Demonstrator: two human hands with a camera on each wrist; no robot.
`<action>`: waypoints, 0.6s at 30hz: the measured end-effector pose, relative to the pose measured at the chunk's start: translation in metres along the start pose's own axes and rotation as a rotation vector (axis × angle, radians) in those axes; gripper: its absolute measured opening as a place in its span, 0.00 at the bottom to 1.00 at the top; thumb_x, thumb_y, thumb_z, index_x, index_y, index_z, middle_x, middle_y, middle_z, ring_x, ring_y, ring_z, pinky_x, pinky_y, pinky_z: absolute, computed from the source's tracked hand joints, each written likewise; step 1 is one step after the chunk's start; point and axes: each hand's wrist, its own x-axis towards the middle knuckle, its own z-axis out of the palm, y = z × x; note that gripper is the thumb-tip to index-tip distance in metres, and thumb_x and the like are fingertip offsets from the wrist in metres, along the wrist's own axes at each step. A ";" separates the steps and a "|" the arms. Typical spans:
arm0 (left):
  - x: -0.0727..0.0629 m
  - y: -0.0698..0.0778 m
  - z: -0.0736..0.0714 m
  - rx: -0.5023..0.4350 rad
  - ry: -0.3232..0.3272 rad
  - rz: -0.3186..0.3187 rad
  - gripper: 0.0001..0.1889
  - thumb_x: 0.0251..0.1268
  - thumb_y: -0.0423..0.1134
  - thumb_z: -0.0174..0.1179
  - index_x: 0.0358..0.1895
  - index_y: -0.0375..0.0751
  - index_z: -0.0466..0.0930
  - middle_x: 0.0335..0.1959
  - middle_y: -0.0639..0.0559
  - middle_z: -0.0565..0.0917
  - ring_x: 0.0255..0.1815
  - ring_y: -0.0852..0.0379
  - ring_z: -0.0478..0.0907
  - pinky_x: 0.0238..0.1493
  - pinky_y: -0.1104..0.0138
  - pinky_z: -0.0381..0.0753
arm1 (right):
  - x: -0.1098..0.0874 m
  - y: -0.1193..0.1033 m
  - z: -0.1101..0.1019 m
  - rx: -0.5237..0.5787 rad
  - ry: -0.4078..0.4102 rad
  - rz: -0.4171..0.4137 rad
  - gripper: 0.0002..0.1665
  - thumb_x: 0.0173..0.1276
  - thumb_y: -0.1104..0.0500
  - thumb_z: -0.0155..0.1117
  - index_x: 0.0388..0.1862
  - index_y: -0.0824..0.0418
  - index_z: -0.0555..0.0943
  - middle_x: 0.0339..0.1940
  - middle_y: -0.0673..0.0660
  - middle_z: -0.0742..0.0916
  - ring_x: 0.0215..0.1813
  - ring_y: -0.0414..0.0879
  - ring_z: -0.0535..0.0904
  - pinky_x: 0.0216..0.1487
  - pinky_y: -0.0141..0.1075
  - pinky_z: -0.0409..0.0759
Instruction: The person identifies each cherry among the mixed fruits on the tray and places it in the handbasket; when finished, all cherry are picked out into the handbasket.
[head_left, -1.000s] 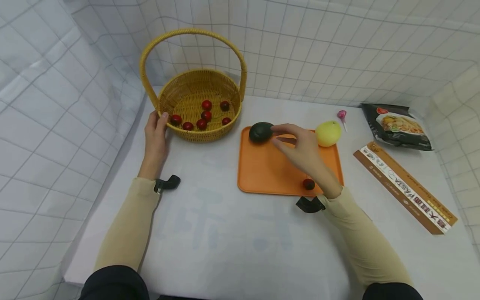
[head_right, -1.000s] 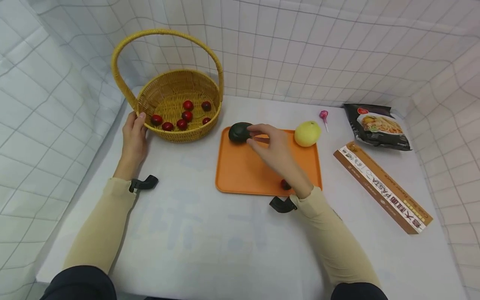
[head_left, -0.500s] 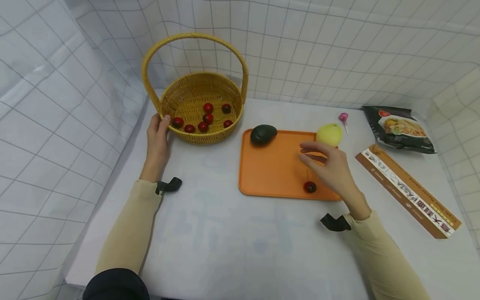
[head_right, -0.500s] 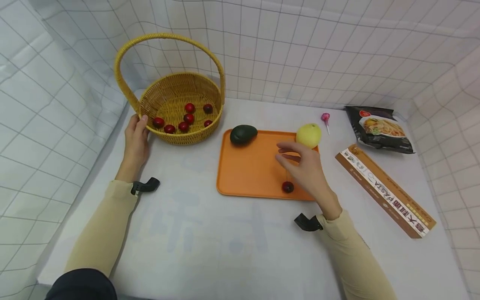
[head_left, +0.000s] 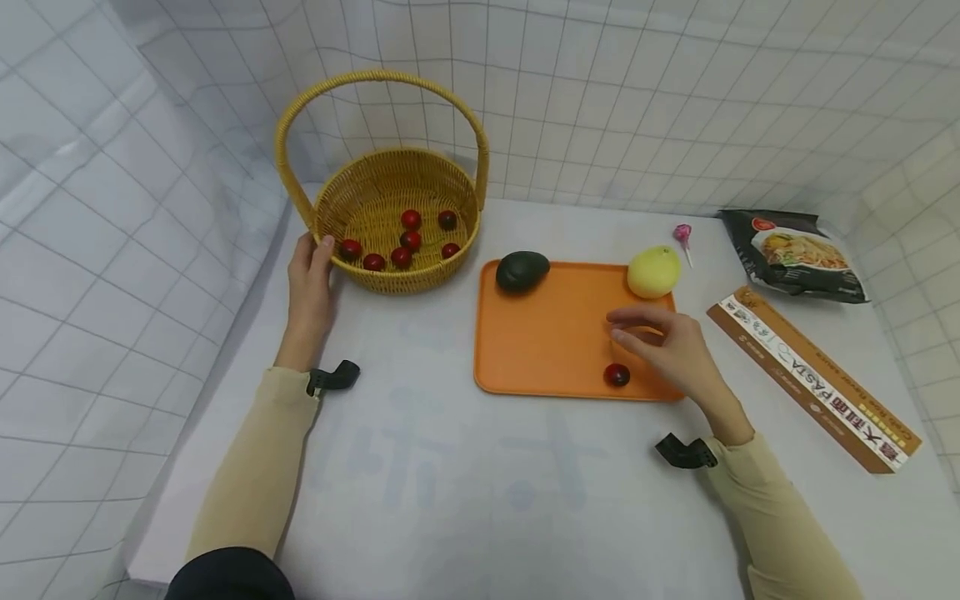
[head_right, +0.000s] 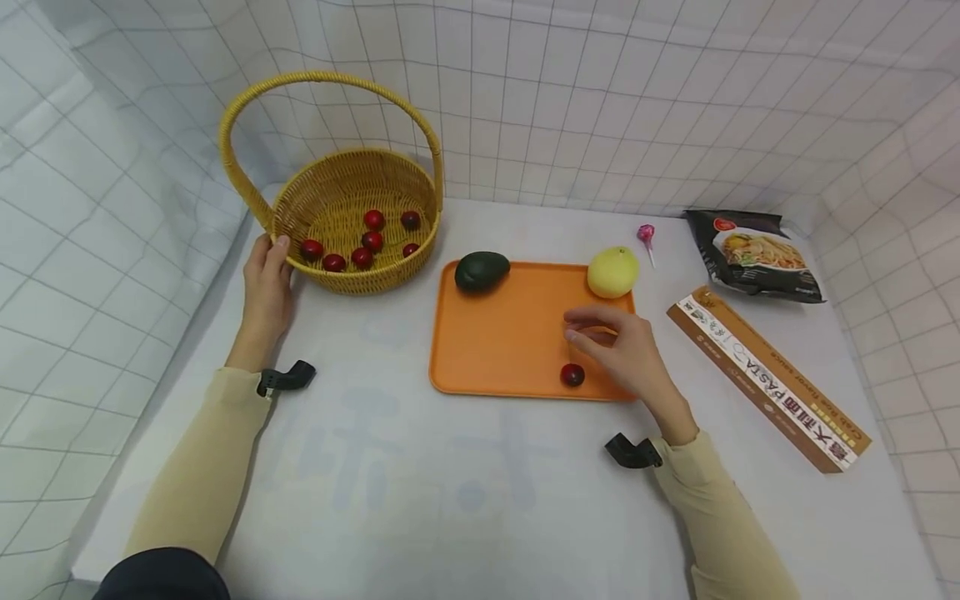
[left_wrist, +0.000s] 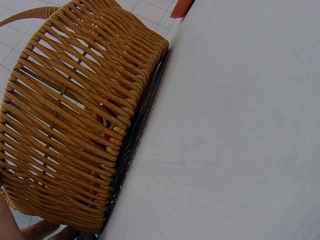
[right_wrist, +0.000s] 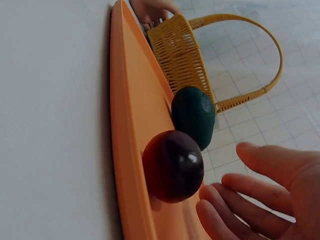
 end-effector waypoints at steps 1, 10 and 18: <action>0.000 0.001 0.000 -0.003 0.002 0.004 0.32 0.83 0.54 0.51 0.81 0.42 0.62 0.79 0.41 0.68 0.81 0.50 0.65 0.84 0.59 0.59 | 0.001 0.001 -0.001 0.002 -0.015 -0.001 0.17 0.73 0.61 0.72 0.58 0.61 0.88 0.54 0.61 0.91 0.55 0.34 0.86 0.57 0.25 0.84; -0.001 0.004 0.004 -0.033 -0.001 -0.005 0.32 0.83 0.53 0.52 0.81 0.42 0.62 0.80 0.42 0.67 0.81 0.51 0.63 0.85 0.61 0.58 | -0.005 0.015 -0.016 0.034 -0.187 0.057 0.21 0.69 0.61 0.76 0.60 0.59 0.86 0.55 0.58 0.90 0.52 0.43 0.89 0.56 0.28 0.86; -0.002 0.003 0.002 0.026 0.006 -0.015 0.32 0.83 0.56 0.51 0.81 0.44 0.63 0.79 0.43 0.69 0.81 0.51 0.65 0.84 0.59 0.60 | -0.006 0.014 -0.019 0.006 -0.400 0.046 0.30 0.65 0.58 0.80 0.66 0.56 0.83 0.61 0.54 0.89 0.57 0.46 0.86 0.59 0.29 0.85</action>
